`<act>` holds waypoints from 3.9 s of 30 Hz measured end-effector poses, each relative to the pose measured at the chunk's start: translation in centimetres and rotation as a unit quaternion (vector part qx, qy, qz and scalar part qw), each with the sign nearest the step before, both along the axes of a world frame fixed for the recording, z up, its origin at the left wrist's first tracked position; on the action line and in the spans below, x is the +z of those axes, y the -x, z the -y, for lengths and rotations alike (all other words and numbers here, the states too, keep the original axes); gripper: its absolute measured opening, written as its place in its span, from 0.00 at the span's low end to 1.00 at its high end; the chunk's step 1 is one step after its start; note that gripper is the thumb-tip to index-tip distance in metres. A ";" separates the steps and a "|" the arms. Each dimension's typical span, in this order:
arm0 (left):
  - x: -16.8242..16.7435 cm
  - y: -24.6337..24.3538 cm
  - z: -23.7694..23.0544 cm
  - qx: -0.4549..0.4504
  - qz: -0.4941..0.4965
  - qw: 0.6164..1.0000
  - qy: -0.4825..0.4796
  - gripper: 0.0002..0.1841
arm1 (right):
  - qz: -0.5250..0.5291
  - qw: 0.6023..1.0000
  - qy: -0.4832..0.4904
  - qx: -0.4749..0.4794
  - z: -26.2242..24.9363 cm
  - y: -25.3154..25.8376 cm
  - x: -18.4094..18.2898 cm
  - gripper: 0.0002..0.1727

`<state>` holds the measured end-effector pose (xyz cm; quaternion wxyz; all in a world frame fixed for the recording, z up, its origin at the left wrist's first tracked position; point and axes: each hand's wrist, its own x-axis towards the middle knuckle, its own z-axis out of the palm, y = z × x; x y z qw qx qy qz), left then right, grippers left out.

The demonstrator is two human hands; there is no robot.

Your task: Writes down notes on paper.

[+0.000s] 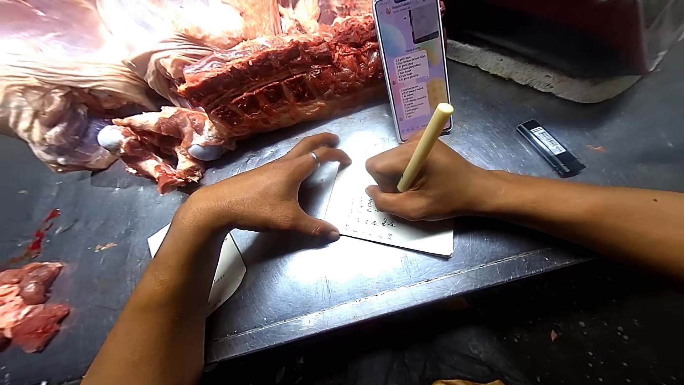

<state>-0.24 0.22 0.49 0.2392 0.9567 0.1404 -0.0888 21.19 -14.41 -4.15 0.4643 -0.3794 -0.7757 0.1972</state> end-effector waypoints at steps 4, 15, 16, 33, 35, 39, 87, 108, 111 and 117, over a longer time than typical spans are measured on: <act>-0.1 0.1 -0.1 -0.004 0.004 1.000 -0.003 0.54 | 0.001 1.000 0.012 -0.003 0.0 0.0 0.1 0.14; -0.1 0.0 -0.1 -0.006 0.004 1.000 -0.007 0.55 | 0.007 1.000 0.005 -0.006 0.1 0.0 0.2 0.13; -0.1 0.1 -0.1 -0.007 0.008 1.000 -0.008 0.55 | 0.007 1.000 0.011 -0.005 0.1 0.0 0.2 0.13; -0.1 0.1 0.0 -0.008 0.011 1.000 -0.006 0.54 | -0.001 1.000 0.013 -0.011 0.0 -0.1 0.2 0.13; -0.2 0.1 0.0 -0.009 0.011 1.000 -0.005 0.54 | -0.002 1.000 0.013 -0.015 0.0 -0.1 0.2 0.13; -0.2 0.1 -0.1 -0.011 0.010 1.000 -0.006 0.55 | 0.002 1.000 0.000 -0.022 0.0 -0.2 0.1 0.13; -0.1 0.1 -0.1 -0.007 0.009 1.000 -0.008 0.55 | 0.000 0.999 0.023 -0.044 0.0 -0.2 0.2 0.13; -1.1 0.5 -0.5 -0.007 0.034 0.999 -0.009 0.53 | -0.010 0.998 -0.053 -0.015 2.0 1.8 0.7 0.13; -1.0 0.5 -0.5 -0.006 0.030 0.999 -0.013 0.53 | -0.016 0.999 -0.050 -0.012 1.7 1.6 0.5 0.13; -1.1 0.5 -0.4 -0.006 0.030 0.999 -0.015 0.53 | -0.012 1.000 -0.027 -0.007 1.6 1.6 0.4 0.12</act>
